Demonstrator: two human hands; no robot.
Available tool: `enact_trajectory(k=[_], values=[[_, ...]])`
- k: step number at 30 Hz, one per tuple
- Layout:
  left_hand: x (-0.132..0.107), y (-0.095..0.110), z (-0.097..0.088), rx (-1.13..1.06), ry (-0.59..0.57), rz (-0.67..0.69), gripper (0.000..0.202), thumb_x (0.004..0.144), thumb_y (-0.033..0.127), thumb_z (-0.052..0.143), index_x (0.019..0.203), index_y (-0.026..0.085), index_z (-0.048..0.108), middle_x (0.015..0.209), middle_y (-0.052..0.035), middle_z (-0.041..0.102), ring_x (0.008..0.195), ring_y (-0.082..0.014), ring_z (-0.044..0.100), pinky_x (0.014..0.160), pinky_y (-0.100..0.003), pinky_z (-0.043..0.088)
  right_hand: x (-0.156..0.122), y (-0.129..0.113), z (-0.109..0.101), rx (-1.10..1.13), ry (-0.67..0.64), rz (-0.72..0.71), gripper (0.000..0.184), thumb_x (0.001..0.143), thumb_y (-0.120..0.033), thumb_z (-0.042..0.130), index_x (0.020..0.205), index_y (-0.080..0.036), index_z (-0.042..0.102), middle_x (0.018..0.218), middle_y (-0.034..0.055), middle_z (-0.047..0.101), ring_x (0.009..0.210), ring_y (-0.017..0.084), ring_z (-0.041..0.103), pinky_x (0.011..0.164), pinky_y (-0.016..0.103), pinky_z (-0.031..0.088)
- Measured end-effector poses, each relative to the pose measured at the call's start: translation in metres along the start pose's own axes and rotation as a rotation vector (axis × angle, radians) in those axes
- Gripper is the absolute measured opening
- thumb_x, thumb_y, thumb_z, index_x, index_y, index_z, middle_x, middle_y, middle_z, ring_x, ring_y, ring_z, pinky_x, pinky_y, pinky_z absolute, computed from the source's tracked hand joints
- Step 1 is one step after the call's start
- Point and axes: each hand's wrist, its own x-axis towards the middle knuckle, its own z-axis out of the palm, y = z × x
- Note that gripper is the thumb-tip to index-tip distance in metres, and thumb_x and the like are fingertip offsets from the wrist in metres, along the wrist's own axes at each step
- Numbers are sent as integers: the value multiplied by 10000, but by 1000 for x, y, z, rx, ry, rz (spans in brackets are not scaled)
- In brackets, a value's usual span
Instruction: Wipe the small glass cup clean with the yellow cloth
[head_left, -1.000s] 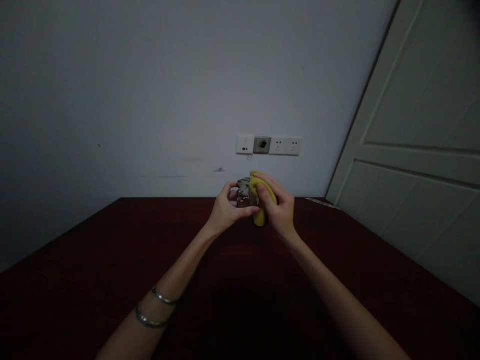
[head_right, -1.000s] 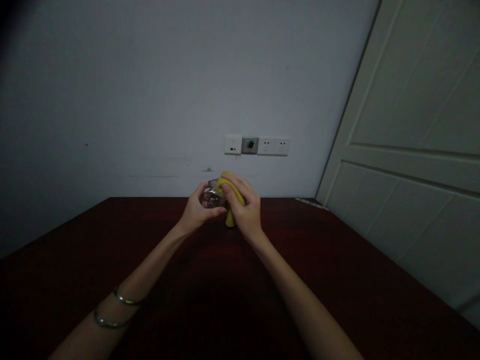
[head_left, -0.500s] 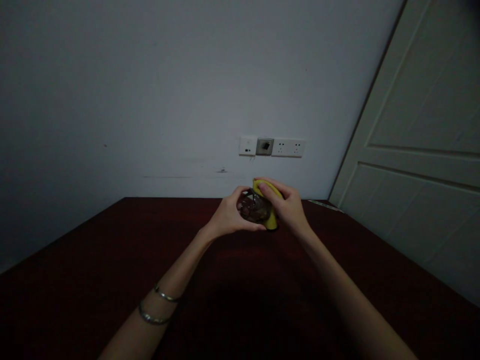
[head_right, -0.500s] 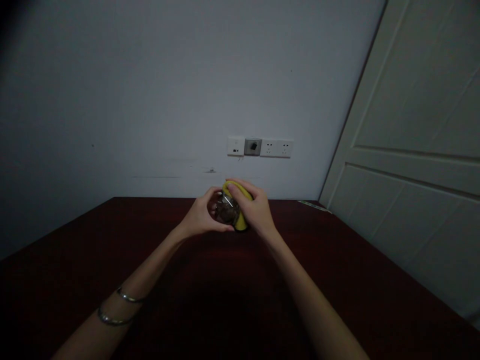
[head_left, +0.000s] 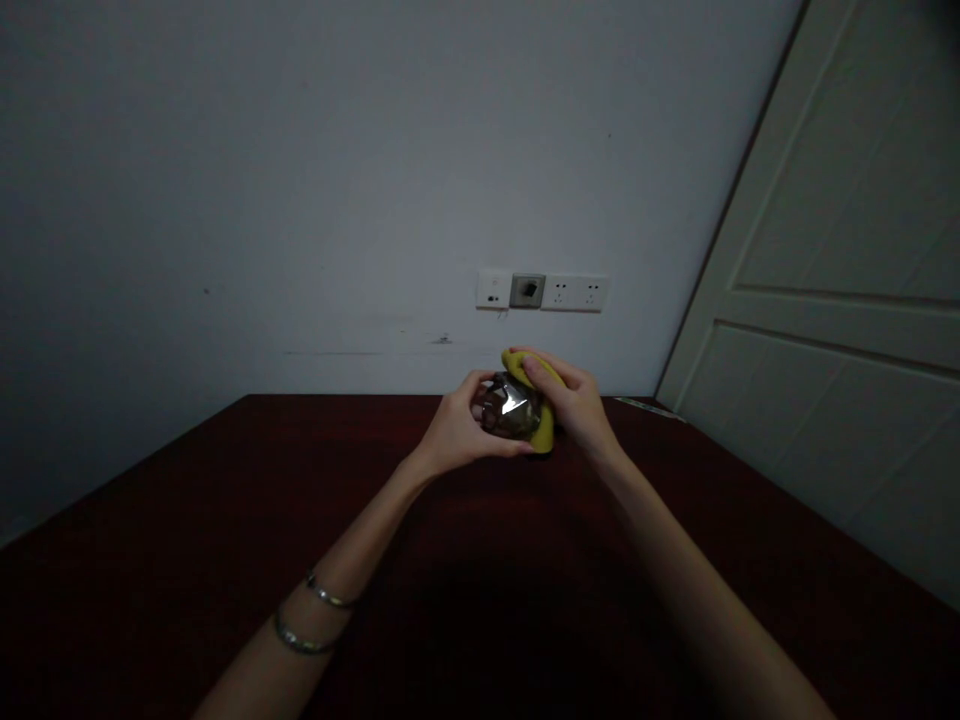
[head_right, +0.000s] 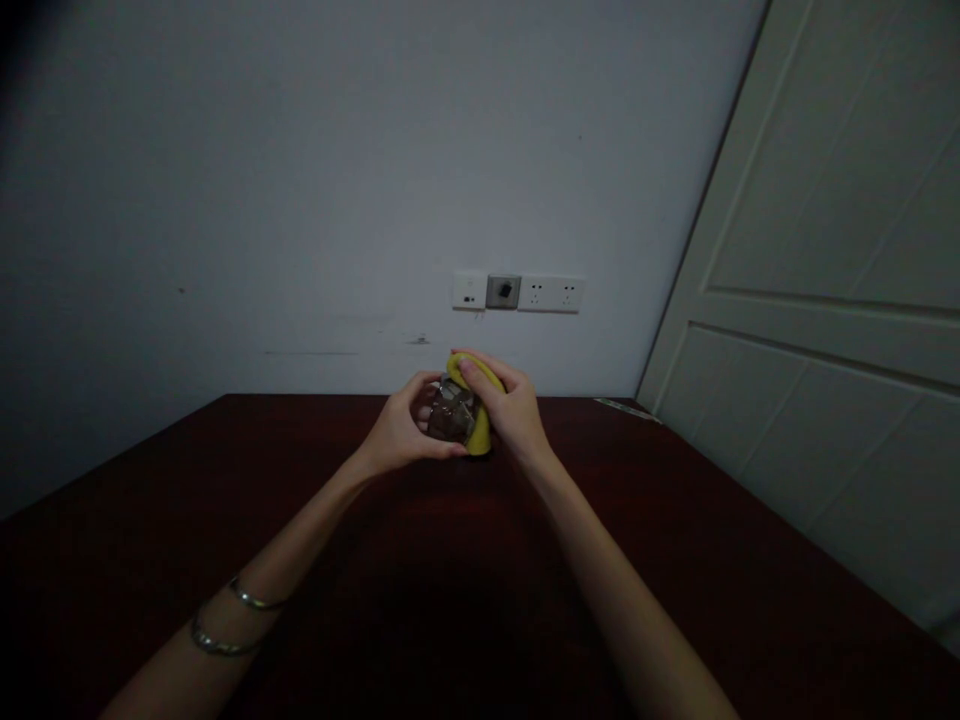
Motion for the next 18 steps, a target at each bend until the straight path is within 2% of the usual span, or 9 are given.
enact_trajectory(k=[2,4,7,9,11,15,18], values=[[2,0,3,-52,24,-47,753,447,271,857,1071,180,445,954,-62,621,821,-195,642,720,-331,528,0,-3,-1,-16,-6,-34,276,775,-430,626,955,-238,710,1026,46,705,977,209,634,892,388,496],[4,-2,5,-73,60,-91,706,469,275,845,1046,163,452,881,-48,631,777,-183,639,690,-320,521,-3,-8,-2,-84,-35,-171,221,785,-381,629,951,-261,713,1066,43,688,1037,213,609,942,413,464],[9,-7,2,-74,136,-130,596,508,246,812,993,144,480,802,-20,625,702,-150,618,647,-286,502,-9,-16,-1,-243,-152,-379,208,790,-295,636,986,-291,704,1171,43,633,1125,226,558,996,453,416],[11,-9,-1,-80,173,-132,543,512,204,794,956,139,488,780,-4,618,677,-131,606,638,-268,491,-12,-20,-1,-311,-229,-437,232,783,-257,646,1005,-300,698,1215,43,603,1152,226,538,1009,456,406],[11,-8,-2,-110,163,-128,557,504,193,796,960,143,480,796,-4,618,686,-130,608,643,-266,489,-12,-20,-1,-316,-238,-433,244,777,-242,655,1010,-303,695,1217,42,598,1149,216,540,1009,439,412],[8,-2,0,-153,102,-158,653,463,231,840,987,152,458,855,-33,625,734,-152,619,644,-286,501,-8,-15,-3,-234,-75,-328,229,774,-265,658,998,-283,701,1117,47,657,1072,204,587,967,414,450],[7,2,1,-150,96,-198,652,439,225,849,961,149,466,824,-30,624,710,-150,612,614,-287,506,-5,-12,-5,-195,-46,-288,213,778,-286,650,983,-283,705,1076,38,679,1050,203,600,961,422,453]])
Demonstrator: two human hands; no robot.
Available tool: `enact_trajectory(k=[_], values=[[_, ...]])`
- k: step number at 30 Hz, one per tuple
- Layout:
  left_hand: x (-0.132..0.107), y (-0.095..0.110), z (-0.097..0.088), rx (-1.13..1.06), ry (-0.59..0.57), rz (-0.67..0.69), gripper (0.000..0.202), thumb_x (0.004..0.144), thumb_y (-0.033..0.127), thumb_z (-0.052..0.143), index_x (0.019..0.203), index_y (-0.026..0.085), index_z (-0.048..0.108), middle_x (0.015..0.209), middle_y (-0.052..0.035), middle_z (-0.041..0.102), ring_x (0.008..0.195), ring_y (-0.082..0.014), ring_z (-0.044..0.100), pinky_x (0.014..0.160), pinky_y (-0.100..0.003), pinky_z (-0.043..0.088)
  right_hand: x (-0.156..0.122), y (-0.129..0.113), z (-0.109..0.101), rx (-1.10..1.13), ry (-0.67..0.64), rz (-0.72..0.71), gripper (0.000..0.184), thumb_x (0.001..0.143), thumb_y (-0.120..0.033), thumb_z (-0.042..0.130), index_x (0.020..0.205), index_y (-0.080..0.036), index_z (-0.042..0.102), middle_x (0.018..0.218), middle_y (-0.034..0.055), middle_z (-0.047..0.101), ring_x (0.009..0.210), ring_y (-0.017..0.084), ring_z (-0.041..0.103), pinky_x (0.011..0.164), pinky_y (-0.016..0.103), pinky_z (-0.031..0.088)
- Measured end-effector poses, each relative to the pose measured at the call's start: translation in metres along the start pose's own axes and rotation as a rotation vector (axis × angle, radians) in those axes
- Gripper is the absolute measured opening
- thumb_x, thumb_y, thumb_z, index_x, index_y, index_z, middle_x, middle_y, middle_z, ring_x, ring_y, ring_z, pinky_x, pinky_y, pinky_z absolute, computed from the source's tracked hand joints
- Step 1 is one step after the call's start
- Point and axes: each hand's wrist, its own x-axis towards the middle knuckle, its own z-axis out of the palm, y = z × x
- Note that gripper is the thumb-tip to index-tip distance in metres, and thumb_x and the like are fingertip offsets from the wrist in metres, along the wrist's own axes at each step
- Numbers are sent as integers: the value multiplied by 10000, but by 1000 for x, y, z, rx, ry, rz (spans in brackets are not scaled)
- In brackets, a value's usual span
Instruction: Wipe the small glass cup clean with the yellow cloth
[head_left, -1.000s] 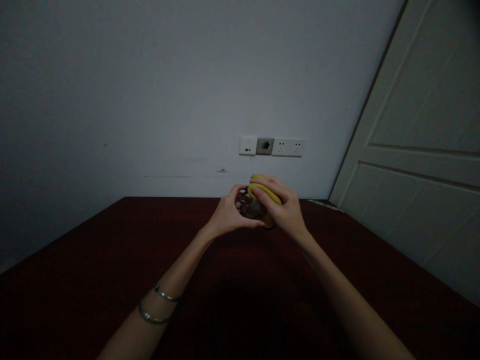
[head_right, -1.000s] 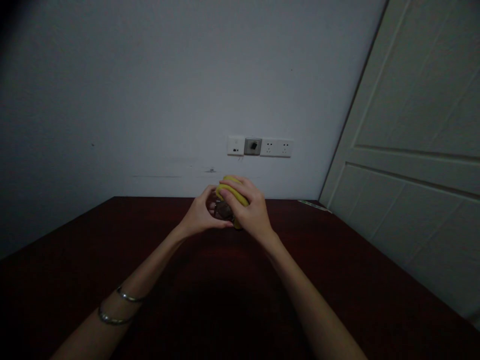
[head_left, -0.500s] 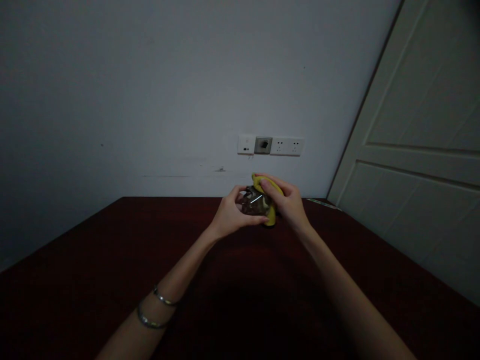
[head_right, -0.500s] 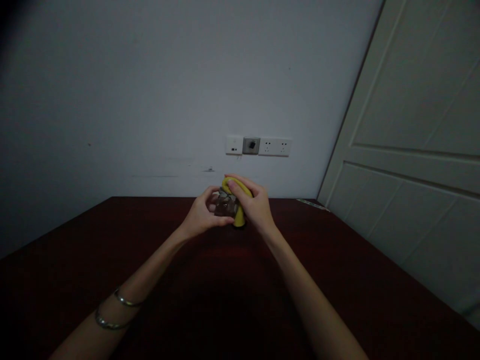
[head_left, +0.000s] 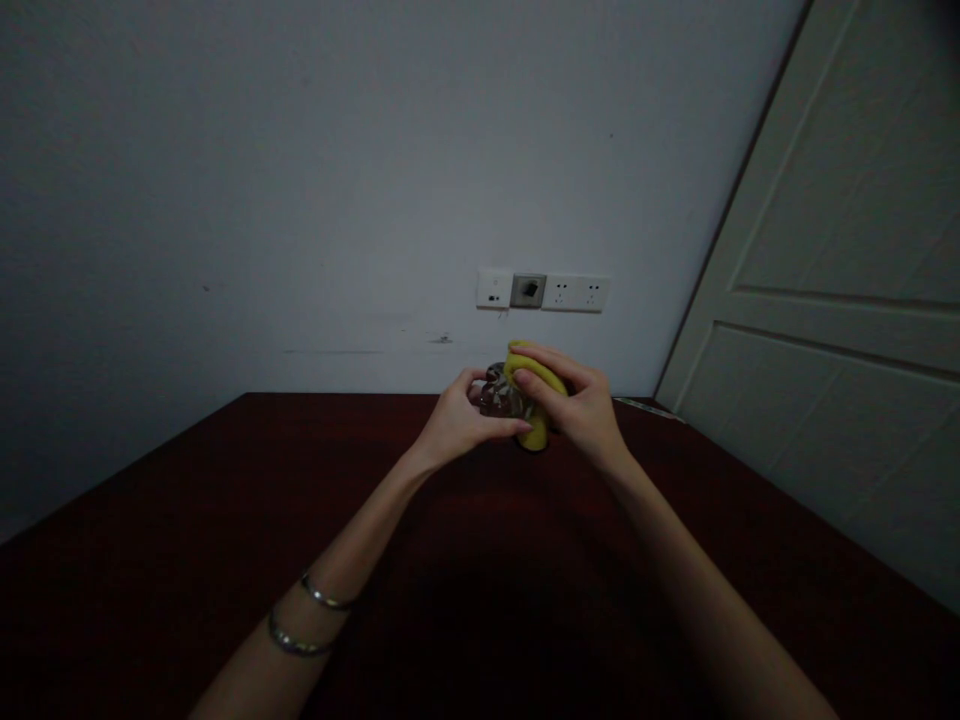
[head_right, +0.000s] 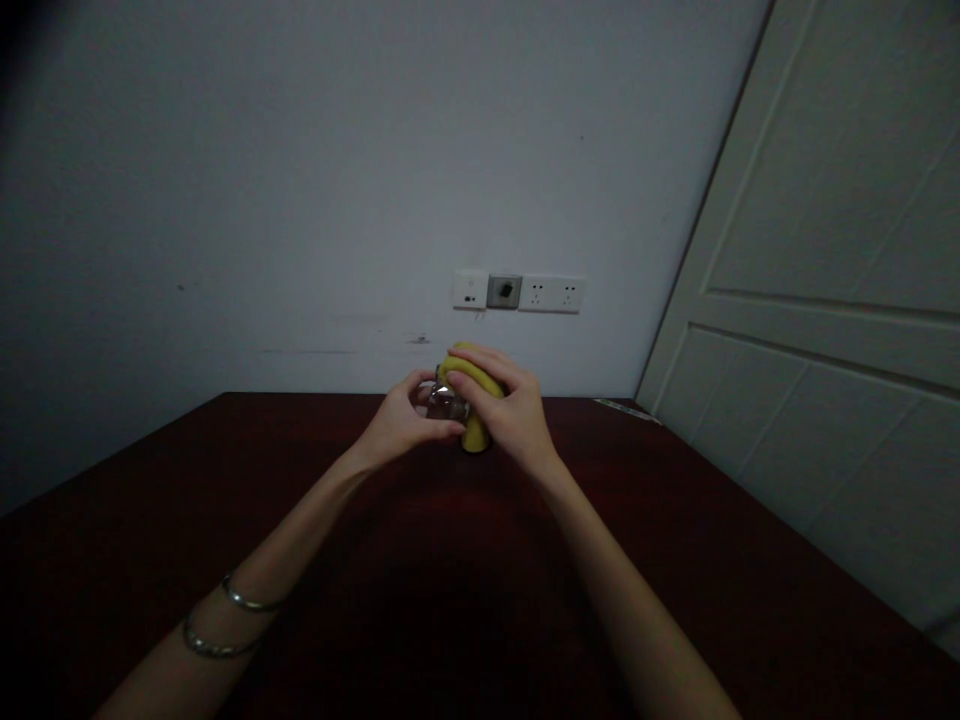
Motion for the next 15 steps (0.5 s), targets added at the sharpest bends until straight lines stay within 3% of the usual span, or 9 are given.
enact_trajectory(k=[7,12,15], values=[[5,-6,-8,-119,-22,33,612,452,220,828,954,144,486,828,-29,635,720,-152,626,624,-286,520,-5,-7,-4,-59,-212,-158,252,767,-247,665,1007,-318,695,1217,24,606,1156,226,538,1014,462,402],[3,-5,-7,-189,-62,-37,639,466,217,823,990,163,460,825,-15,625,605,-144,613,512,-305,537,-3,0,1,-1,-21,-39,234,792,-283,635,1019,-304,691,1137,32,651,1093,201,578,986,427,433],[1,-3,-4,-198,-66,-50,621,492,238,819,998,160,468,802,-9,619,561,-125,599,496,-295,534,-2,6,0,65,-6,31,228,792,-301,633,1012,-309,692,1122,23,664,1080,199,588,986,432,431]])
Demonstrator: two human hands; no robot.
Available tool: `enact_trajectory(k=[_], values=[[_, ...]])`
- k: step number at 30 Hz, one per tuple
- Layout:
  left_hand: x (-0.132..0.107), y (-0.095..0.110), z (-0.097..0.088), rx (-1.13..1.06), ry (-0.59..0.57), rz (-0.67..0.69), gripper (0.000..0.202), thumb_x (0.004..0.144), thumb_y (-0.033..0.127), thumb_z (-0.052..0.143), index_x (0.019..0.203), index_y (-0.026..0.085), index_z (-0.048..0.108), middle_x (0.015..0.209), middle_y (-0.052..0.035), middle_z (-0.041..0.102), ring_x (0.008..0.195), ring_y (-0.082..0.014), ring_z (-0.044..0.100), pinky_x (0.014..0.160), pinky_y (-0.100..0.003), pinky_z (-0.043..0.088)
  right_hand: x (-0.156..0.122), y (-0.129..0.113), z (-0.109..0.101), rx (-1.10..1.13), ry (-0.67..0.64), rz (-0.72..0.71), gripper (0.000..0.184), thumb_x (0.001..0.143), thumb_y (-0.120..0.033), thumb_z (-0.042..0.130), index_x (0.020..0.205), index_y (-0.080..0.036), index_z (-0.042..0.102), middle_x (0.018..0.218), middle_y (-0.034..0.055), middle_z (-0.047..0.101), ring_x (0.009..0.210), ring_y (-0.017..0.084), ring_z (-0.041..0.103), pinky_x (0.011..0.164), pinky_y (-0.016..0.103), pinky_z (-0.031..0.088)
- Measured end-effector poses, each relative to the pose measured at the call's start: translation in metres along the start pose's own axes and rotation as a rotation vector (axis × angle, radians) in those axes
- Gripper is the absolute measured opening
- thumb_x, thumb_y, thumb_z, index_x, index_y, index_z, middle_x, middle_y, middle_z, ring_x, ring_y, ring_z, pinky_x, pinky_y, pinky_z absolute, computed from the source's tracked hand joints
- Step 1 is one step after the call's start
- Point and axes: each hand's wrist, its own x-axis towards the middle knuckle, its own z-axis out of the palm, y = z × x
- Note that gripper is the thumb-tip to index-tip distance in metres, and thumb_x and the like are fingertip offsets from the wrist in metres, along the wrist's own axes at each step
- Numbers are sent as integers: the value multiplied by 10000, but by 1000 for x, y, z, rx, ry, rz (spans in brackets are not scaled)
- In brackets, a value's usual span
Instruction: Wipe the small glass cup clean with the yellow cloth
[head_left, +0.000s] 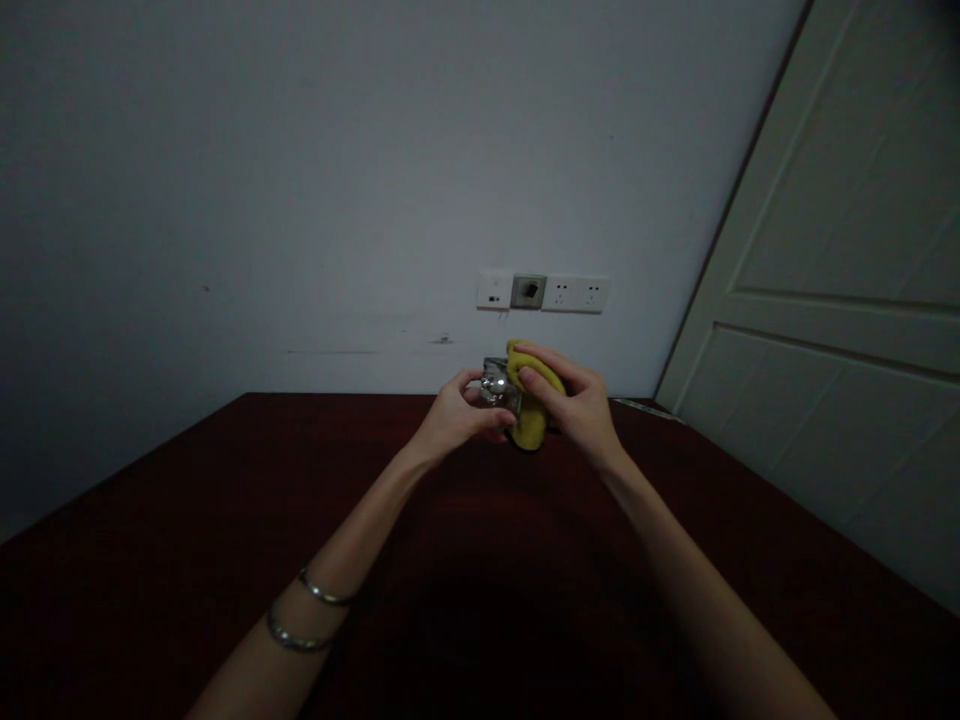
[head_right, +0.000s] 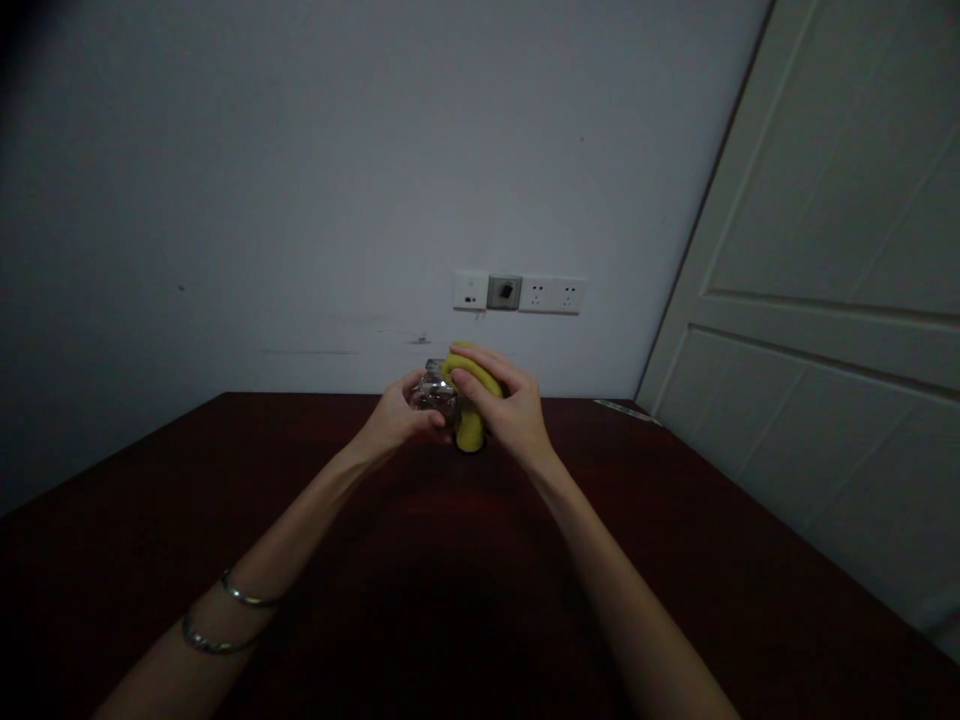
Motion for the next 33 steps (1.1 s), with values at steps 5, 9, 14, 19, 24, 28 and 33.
enact_trajectory(k=[5,9,14,19,24,28,33], values=[[1,1,0,59,76,1,639,473,285,834,970,151,455,808,-16,612,641,-138,613,540,-283,530,-1,-2,-6,-34,-207,-110,240,744,-275,688,980,-315,704,1216,19,606,1165,220,530,1028,445,381],[3,-1,-2,222,106,52,720,407,260,866,977,158,439,782,-5,604,654,-141,605,553,-274,514,0,-3,-3,-49,-136,-85,244,749,-270,683,990,-299,703,1177,33,623,1130,215,552,1000,424,408],[3,-6,1,257,118,28,704,437,264,857,989,156,434,782,-8,595,641,-145,603,527,-288,519,3,1,1,-46,-30,-4,228,746,-283,683,972,-276,712,1087,48,669,1066,215,587,970,427,428],[4,-12,0,144,94,-7,682,478,272,832,1003,161,411,739,18,583,563,-125,587,520,-306,519,2,-1,-2,3,-236,-37,200,713,-248,717,908,-287,728,1174,32,608,1137,210,535,1018,410,384],[3,-14,-5,317,73,142,721,429,265,863,1012,162,451,924,-54,624,817,-179,621,719,-334,513,1,-4,2,8,-180,11,164,700,-267,725,863,-282,734,1049,37,633,1062,207,562,968,398,427],[1,-14,-3,448,86,147,783,422,291,868,1077,154,462,927,-66,634,865,-205,619,773,-368,502,5,2,1,30,-113,122,179,721,-332,692,879,-258,727,986,34,681,993,206,598,938,396,441],[-1,-10,1,181,61,37,750,437,303,851,1047,154,441,872,-48,627,654,-156,625,581,-323,542,9,12,-14,89,-154,241,315,742,-428,642,1001,-254,690,1048,25,685,995,224,608,904,401,463]])
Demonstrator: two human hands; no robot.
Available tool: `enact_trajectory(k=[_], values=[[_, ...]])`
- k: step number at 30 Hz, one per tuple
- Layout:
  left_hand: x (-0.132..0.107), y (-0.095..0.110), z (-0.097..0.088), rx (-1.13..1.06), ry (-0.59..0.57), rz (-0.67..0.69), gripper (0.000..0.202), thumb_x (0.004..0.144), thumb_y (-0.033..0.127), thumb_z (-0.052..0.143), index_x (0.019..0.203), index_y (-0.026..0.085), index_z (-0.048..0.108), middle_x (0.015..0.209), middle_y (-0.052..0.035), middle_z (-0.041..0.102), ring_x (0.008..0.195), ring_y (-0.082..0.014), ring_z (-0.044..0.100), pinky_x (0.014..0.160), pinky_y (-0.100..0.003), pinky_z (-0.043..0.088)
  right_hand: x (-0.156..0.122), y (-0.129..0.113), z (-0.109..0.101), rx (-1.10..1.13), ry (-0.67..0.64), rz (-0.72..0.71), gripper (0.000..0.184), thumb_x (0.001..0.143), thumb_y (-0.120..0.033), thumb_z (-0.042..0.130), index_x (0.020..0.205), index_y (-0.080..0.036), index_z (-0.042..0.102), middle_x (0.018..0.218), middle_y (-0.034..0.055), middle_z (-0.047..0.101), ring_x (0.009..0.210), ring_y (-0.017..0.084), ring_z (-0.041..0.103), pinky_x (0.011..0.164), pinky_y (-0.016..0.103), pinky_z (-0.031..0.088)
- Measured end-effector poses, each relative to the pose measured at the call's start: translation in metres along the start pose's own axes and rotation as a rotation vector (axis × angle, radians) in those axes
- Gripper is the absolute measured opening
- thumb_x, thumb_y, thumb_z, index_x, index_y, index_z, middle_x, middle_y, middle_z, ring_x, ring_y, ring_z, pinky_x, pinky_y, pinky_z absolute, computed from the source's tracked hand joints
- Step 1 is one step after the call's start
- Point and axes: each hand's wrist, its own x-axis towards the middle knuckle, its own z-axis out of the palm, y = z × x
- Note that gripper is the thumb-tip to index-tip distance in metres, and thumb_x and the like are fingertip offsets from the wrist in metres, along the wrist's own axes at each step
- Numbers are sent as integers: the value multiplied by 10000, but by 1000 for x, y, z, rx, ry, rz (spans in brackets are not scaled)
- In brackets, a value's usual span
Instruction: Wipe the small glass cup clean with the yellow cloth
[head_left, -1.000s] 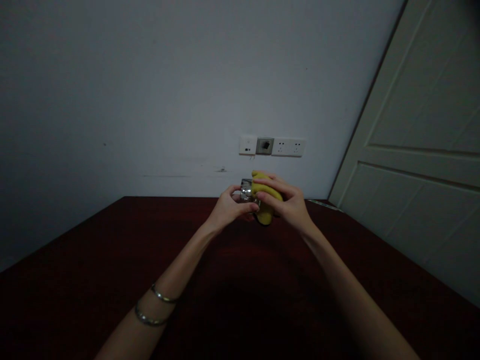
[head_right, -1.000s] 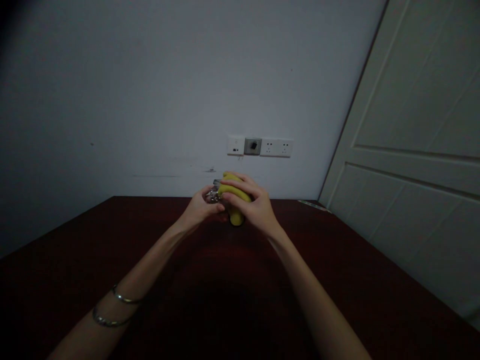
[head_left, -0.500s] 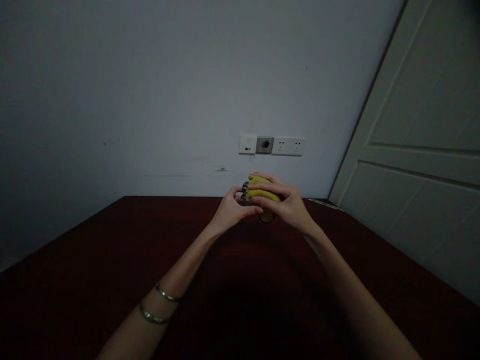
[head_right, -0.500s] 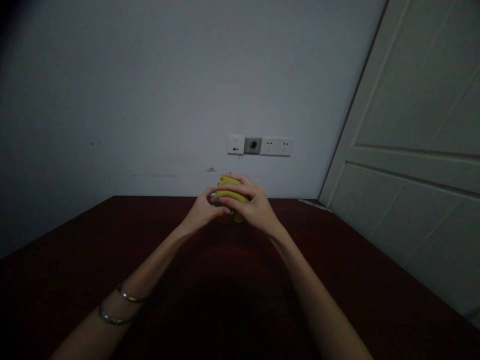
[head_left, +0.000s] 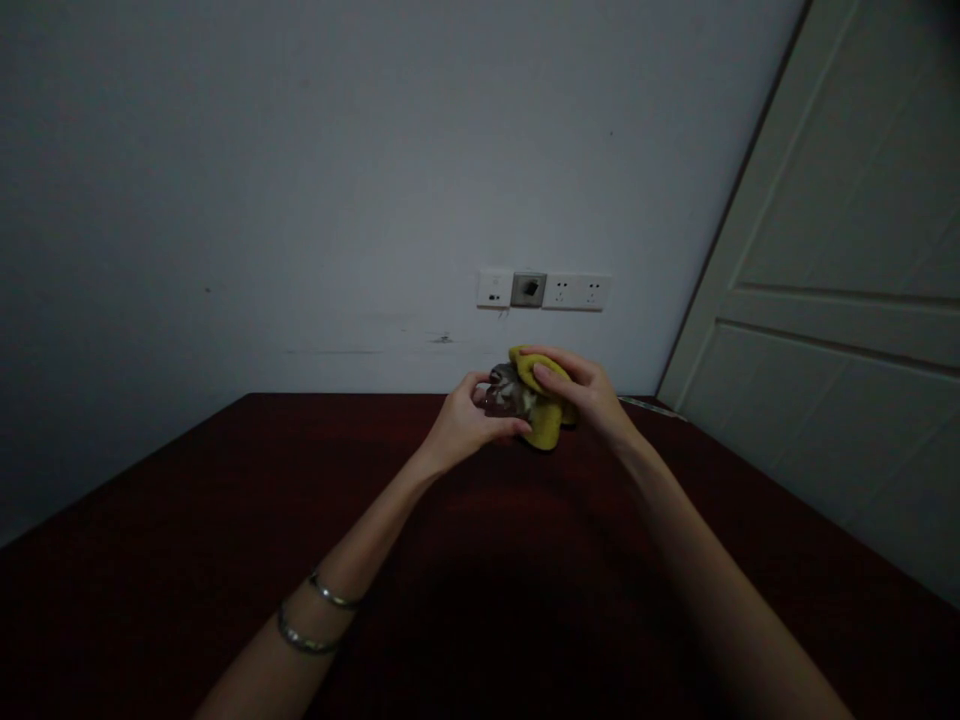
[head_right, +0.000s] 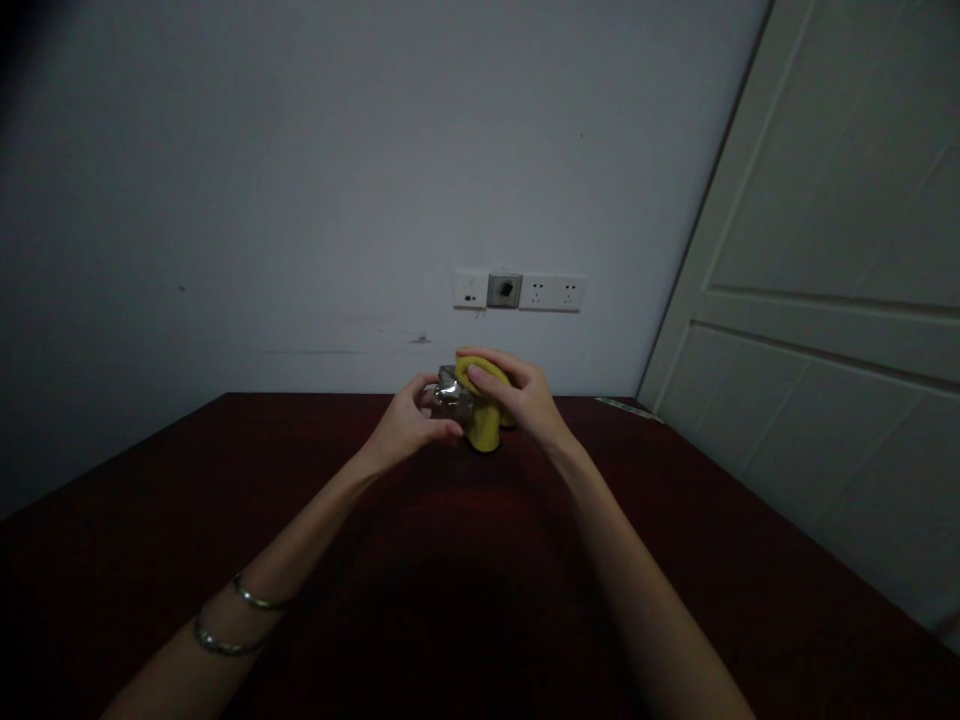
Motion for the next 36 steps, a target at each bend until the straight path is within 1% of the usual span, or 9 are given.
enact_trajectory(k=[3,6,12,17,21,24,27,31,36], values=[[-1,4,-1,-133,-47,-50,710,478,402,823,1024,144,449,840,-42,625,551,-135,611,491,-299,539,-3,1,-6,-18,-108,-75,385,748,-395,640,1117,-283,635,1153,12,644,1074,236,576,954,410,433],[-2,6,-3,-169,-79,-62,664,555,511,763,1018,131,478,787,-40,634,503,-127,610,479,-279,534,-9,-1,-3,-79,-220,-175,617,715,-328,686,1295,-323,477,1333,10,510,1197,246,492,1028,417,371],[0,7,-5,-163,-91,-69,665,593,596,706,1025,132,505,796,-52,641,516,-123,614,486,-265,538,-14,0,15,-250,-78,-312,859,638,-335,768,1377,-333,330,1371,40,426,1258,251,418,1075,444,321],[5,1,-21,-63,-306,-79,725,628,628,657,1125,134,470,789,-77,657,578,-159,648,544,-279,542,-14,6,15,-247,-51,-298,811,617,-348,781,1335,-325,405,1341,40,466,1230,255,451,1064,454,342],[6,-1,-32,13,-409,-31,923,522,408,817,1291,164,369,1091,-158,614,873,-244,650,684,-329,544,-14,6,15,-90,0,-159,785,614,-342,776,1318,-274,436,1293,58,525,1183,255,501,1028,439,394],[5,0,-32,101,-321,50,1159,472,240,853,1414,244,176,1340,-199,432,1051,-302,583,825,-428,511,-11,7,17,42,15,-22,783,599,-340,777,1303,-222,454,1267,87,552,1148,261,533,995,425,430],[4,0,-30,200,-197,101,1264,456,199,853,1442,295,68,1415,-207,323,1122,-344,533,870,-511,480,-8,8,20,101,41,68,746,599,-368,766,1271,-201,486,1274,107,552,1152,270,534,998,433,427],[5,1,-27,213,-170,143,1193,467,192,840,1439,267,152,1394,-191,369,1176,-342,497,938,-533,437,-6,11,23,92,66,83,670,638,-407,731,1233,-189,513,1239,117,578,1122,267,558,980,443,442],[6,1,-23,247,-56,129,1043,479,213,831,1384,188,314,1295,-175,499,1051,-285,591,932,-491,459,-6,12,24,8,39,24,595,697,-428,686,1225,-214,514,1217,98,599,1077,245,586,940,434,479]])
